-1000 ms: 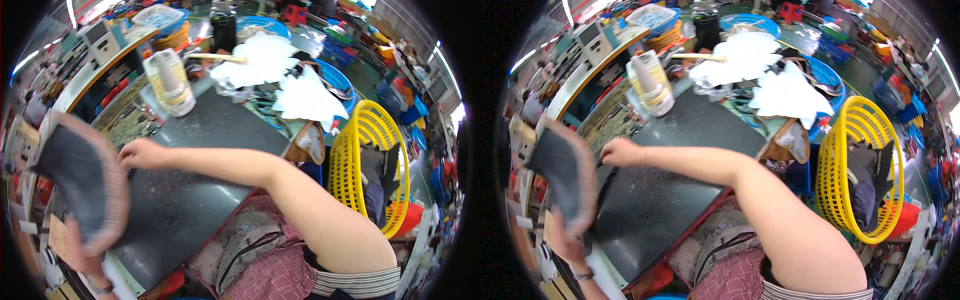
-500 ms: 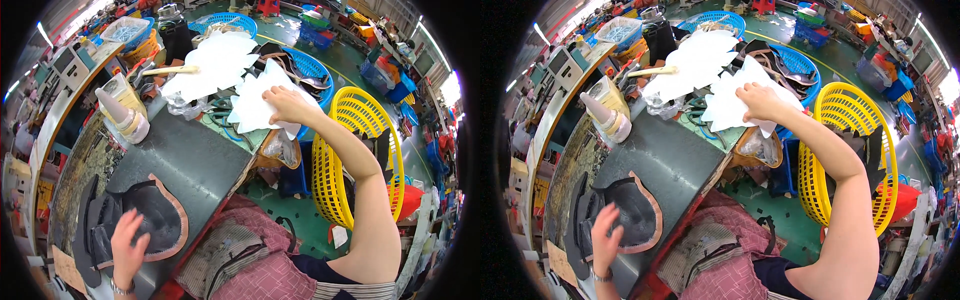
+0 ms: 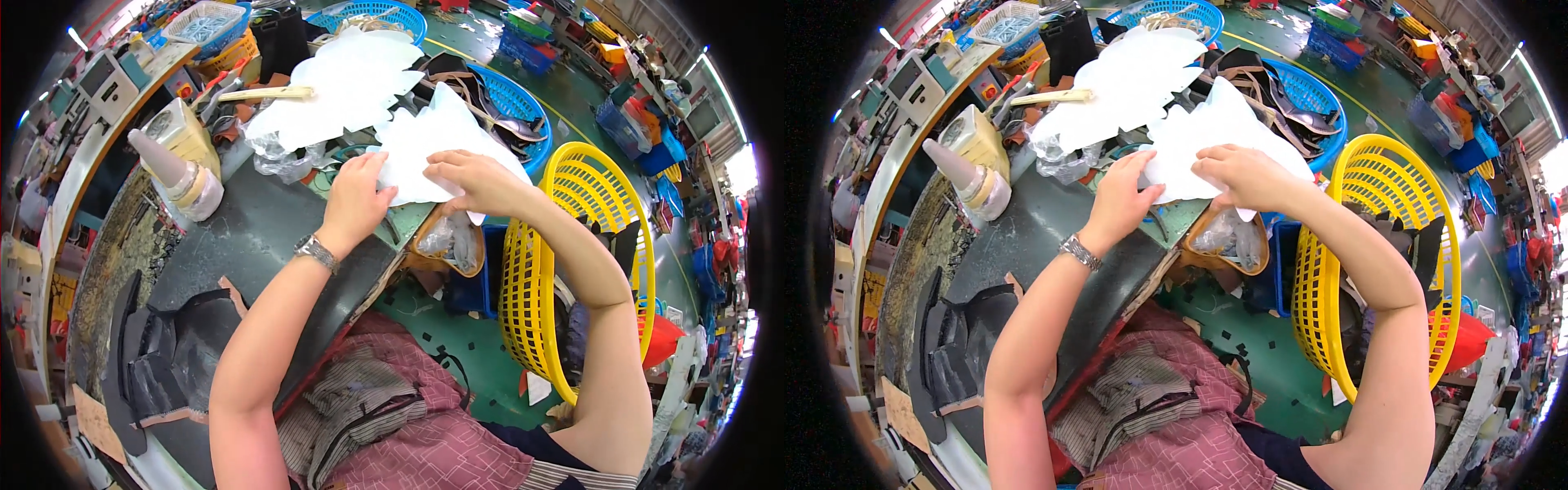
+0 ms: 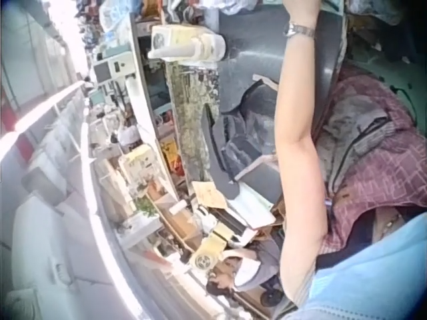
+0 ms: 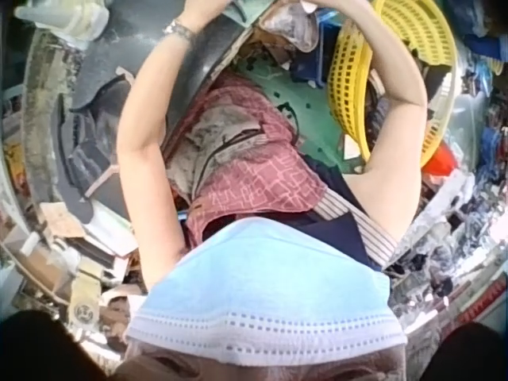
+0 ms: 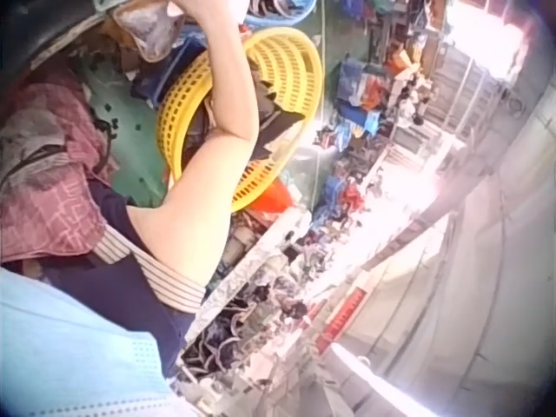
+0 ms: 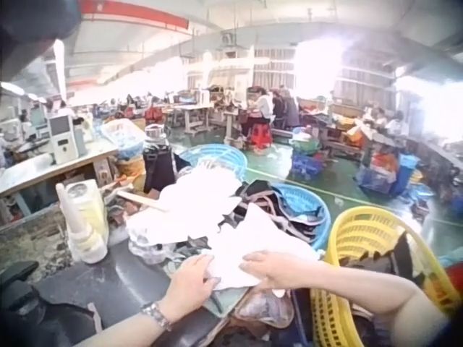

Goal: Manually attaching inner lining and reinforcement materials to leather shoe uppers at a workbench.

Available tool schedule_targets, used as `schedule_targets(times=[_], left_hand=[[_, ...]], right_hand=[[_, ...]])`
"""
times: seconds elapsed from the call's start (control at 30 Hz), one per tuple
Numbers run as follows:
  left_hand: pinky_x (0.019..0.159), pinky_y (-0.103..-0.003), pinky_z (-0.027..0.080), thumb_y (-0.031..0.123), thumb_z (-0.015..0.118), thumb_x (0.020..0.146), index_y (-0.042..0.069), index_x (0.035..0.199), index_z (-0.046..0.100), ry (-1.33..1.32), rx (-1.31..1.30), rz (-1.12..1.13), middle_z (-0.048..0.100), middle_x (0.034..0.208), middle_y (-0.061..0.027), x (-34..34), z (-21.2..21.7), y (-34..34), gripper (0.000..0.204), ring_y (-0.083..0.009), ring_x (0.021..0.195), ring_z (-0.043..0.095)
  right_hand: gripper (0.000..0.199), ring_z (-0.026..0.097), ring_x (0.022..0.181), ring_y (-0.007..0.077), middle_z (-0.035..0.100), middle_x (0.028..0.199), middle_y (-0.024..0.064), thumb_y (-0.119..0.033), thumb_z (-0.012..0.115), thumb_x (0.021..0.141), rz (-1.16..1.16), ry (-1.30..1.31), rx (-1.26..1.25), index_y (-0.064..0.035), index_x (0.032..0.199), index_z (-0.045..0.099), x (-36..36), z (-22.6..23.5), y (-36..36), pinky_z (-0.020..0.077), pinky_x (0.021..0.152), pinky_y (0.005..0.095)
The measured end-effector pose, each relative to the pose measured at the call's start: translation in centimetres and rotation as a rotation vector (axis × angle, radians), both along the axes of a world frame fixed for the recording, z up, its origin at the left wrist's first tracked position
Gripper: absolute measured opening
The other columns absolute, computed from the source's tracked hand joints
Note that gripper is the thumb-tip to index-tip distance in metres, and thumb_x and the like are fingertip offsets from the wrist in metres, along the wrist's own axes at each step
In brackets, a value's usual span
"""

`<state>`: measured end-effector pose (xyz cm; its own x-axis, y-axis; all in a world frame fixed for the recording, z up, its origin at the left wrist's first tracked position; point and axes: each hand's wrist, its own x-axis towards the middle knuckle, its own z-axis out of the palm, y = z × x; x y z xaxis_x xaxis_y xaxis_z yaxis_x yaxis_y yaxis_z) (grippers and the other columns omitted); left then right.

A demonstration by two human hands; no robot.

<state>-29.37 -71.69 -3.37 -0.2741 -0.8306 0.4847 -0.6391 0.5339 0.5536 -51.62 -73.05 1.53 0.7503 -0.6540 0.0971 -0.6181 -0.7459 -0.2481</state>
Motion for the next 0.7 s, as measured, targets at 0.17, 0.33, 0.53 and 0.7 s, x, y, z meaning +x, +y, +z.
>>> schedule_targets(times=[0.17,0.33,0.53,0.7], left_hand=[[0.089,-0.039,0.041,0.014,0.066,0.072,-0.002,0.122,0.042,0.082,0.102,0.007,0.052,0.114,-0.0214,-0.3,-1.5,-0.4,0.058,-0.0354,0.105,0.050],[0.083,-0.036,0.044,0.015,0.067,0.072,-0.001,0.125,0.039,0.212,0.198,0.210,0.054,0.108,-0.0188,-0.7,-2.2,-0.7,0.063,-0.0308,0.098,0.055],[0.070,-0.029,0.048,0.003,0.064,0.073,-0.003,0.125,0.039,0.873,0.675,0.153,0.060,0.094,-0.0127,-1.2,-0.2,-1.6,0.058,-0.0174,0.083,0.059],[0.072,-0.024,0.049,-0.003,0.059,0.078,-0.005,0.122,0.044,1.257,0.816,-0.131,0.060,0.103,-0.0129,-2.2,1.8,-1.4,0.046,-0.0144,0.085,0.060]], right_hand=[[0.039,0.055,0.101,0.0255,0.058,0.110,0.0079,-0.024,0.070,0.068,-0.133,-0.026,0.071,-0.0055,0.100,0.057,-1.5,-0.6,-1.2,0.0460,0.081,0.0355],[0.043,0.055,0.099,0.0237,0.058,0.108,0.0080,-0.029,0.070,0.067,-0.018,-0.044,-0.306,-0.0074,0.102,0.056,0.7,-1.7,0.1,0.0467,0.079,0.0350],[0.039,0.061,0.086,0.0248,0.063,0.095,0.0105,-0.030,0.070,0.070,-0.252,-0.198,-0.172,-0.0048,0.098,0.061,1.8,-1.5,0.0,0.0484,0.074,0.0338],[0.038,0.064,0.076,0.0251,0.066,0.082,0.0128,-0.037,0.065,0.072,-0.472,-0.312,-0.036,-0.0034,0.089,0.067,3.4,0.4,-0.6,0.0492,0.070,0.0321]])
